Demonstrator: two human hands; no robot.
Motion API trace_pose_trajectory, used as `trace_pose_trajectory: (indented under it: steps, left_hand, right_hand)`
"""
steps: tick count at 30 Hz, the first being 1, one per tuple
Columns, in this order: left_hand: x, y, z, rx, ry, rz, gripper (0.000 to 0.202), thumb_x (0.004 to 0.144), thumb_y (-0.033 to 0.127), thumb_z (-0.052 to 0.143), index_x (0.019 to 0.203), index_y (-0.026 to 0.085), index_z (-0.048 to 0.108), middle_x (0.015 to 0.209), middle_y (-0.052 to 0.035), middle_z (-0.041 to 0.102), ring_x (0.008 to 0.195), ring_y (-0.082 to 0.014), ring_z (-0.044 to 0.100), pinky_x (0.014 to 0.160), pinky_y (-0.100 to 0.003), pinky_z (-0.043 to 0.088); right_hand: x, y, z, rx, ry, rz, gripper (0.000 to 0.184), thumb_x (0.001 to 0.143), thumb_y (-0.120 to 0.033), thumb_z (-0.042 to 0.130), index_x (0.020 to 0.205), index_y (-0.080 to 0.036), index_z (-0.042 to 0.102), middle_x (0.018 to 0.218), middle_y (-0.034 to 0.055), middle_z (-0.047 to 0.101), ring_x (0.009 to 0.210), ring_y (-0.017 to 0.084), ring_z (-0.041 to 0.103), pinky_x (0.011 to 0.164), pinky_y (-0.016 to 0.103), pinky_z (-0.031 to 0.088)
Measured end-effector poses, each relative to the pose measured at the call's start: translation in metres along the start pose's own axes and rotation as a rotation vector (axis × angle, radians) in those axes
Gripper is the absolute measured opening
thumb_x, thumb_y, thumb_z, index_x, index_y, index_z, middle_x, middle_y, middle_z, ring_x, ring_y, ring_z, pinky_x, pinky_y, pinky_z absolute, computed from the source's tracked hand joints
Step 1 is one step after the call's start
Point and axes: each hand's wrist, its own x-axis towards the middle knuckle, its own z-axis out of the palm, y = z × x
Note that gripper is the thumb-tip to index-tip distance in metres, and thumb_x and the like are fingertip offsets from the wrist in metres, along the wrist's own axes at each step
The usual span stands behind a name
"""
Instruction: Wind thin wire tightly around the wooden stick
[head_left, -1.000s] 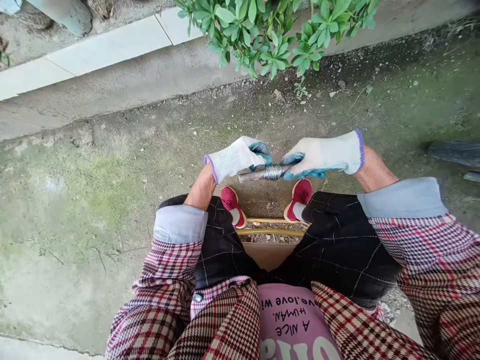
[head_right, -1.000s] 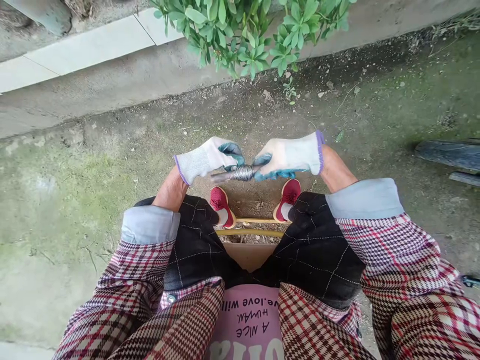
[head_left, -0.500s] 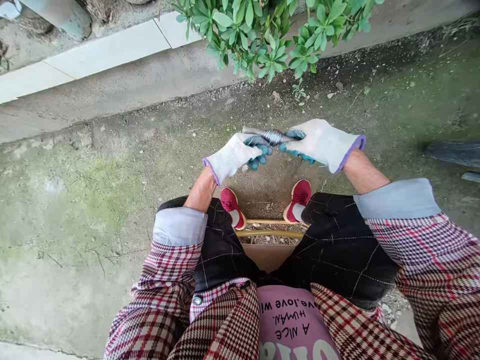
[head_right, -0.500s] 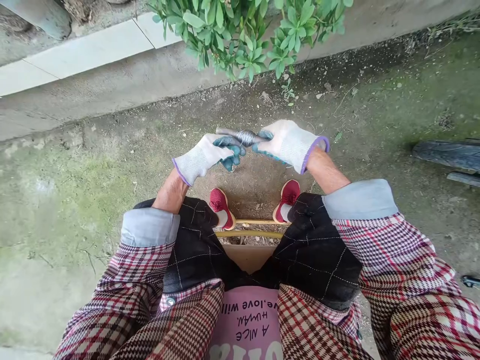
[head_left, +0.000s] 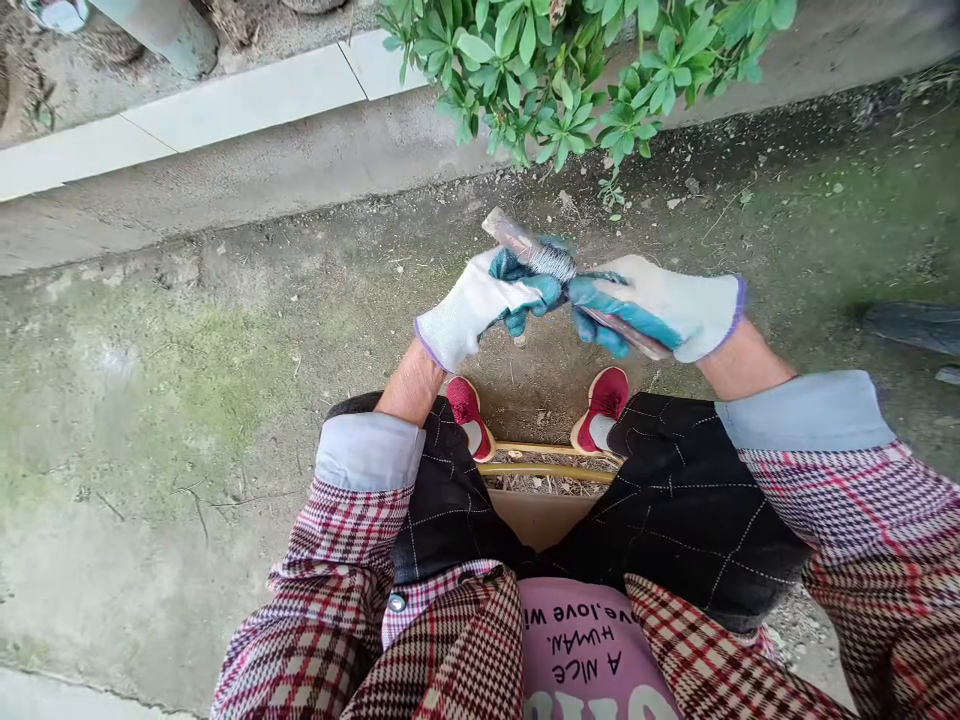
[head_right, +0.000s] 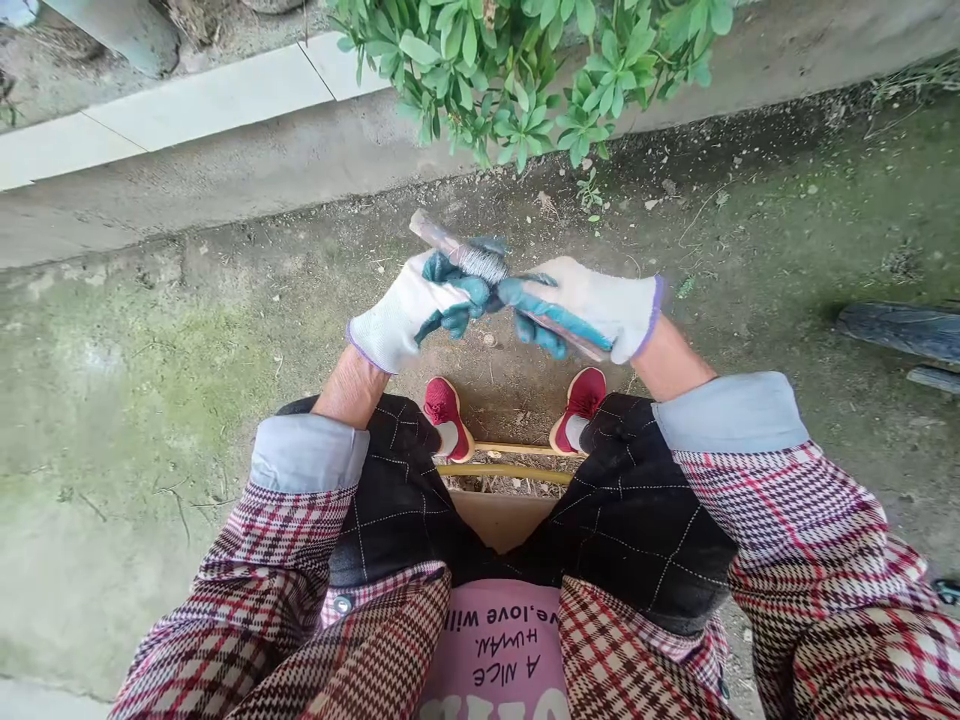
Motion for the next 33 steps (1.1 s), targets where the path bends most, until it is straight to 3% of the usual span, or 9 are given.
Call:
trace_pose_trajectory:
  steps: [4, 6, 9, 13, 17, 20, 26, 30, 33]
  left_hand:
    - [0.014, -0.011, 0.011, 0.192, 0.167, -0.067, 0.019, 0.091, 0.017, 0.079, 0.082, 0.017, 0.063, 0.070, -0.0008, 0.066, 0.064, -0.0110, 0.058, 0.057, -0.026, 0.051]
    - [0.018, -0.015, 0.015, 0.224, 0.178, -0.060, 0.024, 0.095, 0.023, 0.080, 0.081, 0.018, 0.060, 0.071, -0.0002, 0.064, 0.061, -0.0100, 0.055, 0.056, -0.025, 0.050]
    - [0.014, -0.013, 0.017, 0.206, 0.148, -0.044, 0.033, 0.100, 0.043, 0.079, 0.088, 0.018, 0.062, 0.073, -0.0006, 0.064, 0.058, -0.0092, 0.054, 0.054, -0.024, 0.048]
    - [0.001, -0.003, 0.012, 0.153, 0.105, -0.065, 0.050, 0.101, 0.066, 0.073, 0.093, 0.018, 0.062, 0.071, -0.0014, 0.065, 0.053, -0.0083, 0.054, 0.051, -0.024, 0.048]
    - [-0.008, 0.003, 0.009, 0.076, 0.008, -0.111, 0.050, 0.103, 0.064, 0.069, 0.085, 0.019, 0.060, 0.070, -0.0010, 0.066, 0.046, -0.0059, 0.048, 0.046, -0.023, 0.042]
    - [-0.007, 0.001, 0.012, 0.048, 0.038, -0.145, 0.045, 0.104, 0.057, 0.071, 0.083, 0.019, 0.060, 0.067, 0.0000, 0.066, 0.046, -0.0062, 0.048, 0.046, -0.024, 0.041]
    - [0.006, -0.003, 0.020, -0.103, 0.240, -0.184, 0.040, 0.105, 0.054, 0.070, 0.088, 0.019, 0.061, 0.059, 0.0043, 0.062, 0.041, -0.0055, 0.043, 0.042, -0.022, 0.040]
    - [0.000, 0.003, 0.021, -0.239, 0.194, -0.123, 0.040, 0.102, 0.053, 0.073, 0.085, 0.019, 0.060, 0.059, 0.0068, 0.059, 0.040, -0.0040, 0.044, 0.041, -0.018, 0.037]
    - [-0.007, 0.006, 0.020, -0.278, 0.091, -0.111, 0.041, 0.098, 0.048, 0.080, 0.080, 0.019, 0.058, 0.060, 0.0069, 0.060, 0.039, -0.0026, 0.042, 0.041, -0.017, 0.034]
  right_hand:
    - [0.015, 0.000, 0.004, -0.313, 0.233, -0.098, 0.025, 0.091, -0.040, 0.082, 0.104, -0.026, 0.066, 0.094, 0.0071, 0.074, 0.088, 0.027, 0.067, 0.069, 0.035, 0.055]
    - [0.018, -0.001, 0.008, -0.437, 0.288, -0.155, 0.040, 0.091, -0.036, 0.083, 0.126, -0.029, 0.066, 0.114, 0.0100, 0.078, 0.116, 0.035, 0.067, 0.086, 0.039, 0.058]
    - [0.015, -0.004, 0.016, -0.510, 0.351, -0.205, 0.048, 0.092, -0.034, 0.078, 0.138, -0.026, 0.064, 0.127, 0.0123, 0.077, 0.127, 0.039, 0.065, 0.097, 0.044, 0.055]
    - [0.008, -0.007, 0.018, -0.258, 0.236, -0.215, 0.036, 0.097, -0.048, 0.073, 0.124, -0.025, 0.065, 0.114, 0.0108, 0.076, 0.098, 0.029, 0.069, 0.075, 0.036, 0.057]
    - [0.005, -0.005, 0.010, -0.117, 0.047, -0.114, 0.041, 0.100, -0.066, 0.066, 0.116, -0.028, 0.065, 0.091, 0.0051, 0.071, 0.066, 0.019, 0.057, 0.051, 0.031, 0.047]
    - [0.009, -0.003, 0.006, -0.294, 0.096, -0.141, 0.041, 0.099, -0.062, 0.071, 0.122, -0.029, 0.066, 0.094, 0.0063, 0.074, 0.076, 0.023, 0.064, 0.059, 0.033, 0.053]
    - [0.014, -0.004, 0.014, -0.564, 0.459, -0.208, 0.063, 0.090, -0.041, 0.082, 0.147, -0.023, 0.063, 0.122, 0.0127, 0.078, 0.114, 0.036, 0.072, 0.097, 0.047, 0.059]
    - [0.009, -0.002, 0.022, -0.233, 0.440, -0.276, 0.039, 0.096, -0.049, 0.073, 0.129, -0.030, 0.070, 0.102, 0.0059, 0.078, 0.080, 0.027, 0.072, 0.066, 0.039, 0.059]
    - [0.003, -0.005, 0.021, 0.061, 0.270, -0.255, 0.032, 0.098, -0.058, 0.070, 0.113, -0.030, 0.070, 0.084, 0.0022, 0.073, 0.053, 0.018, 0.052, 0.043, 0.033, 0.043]
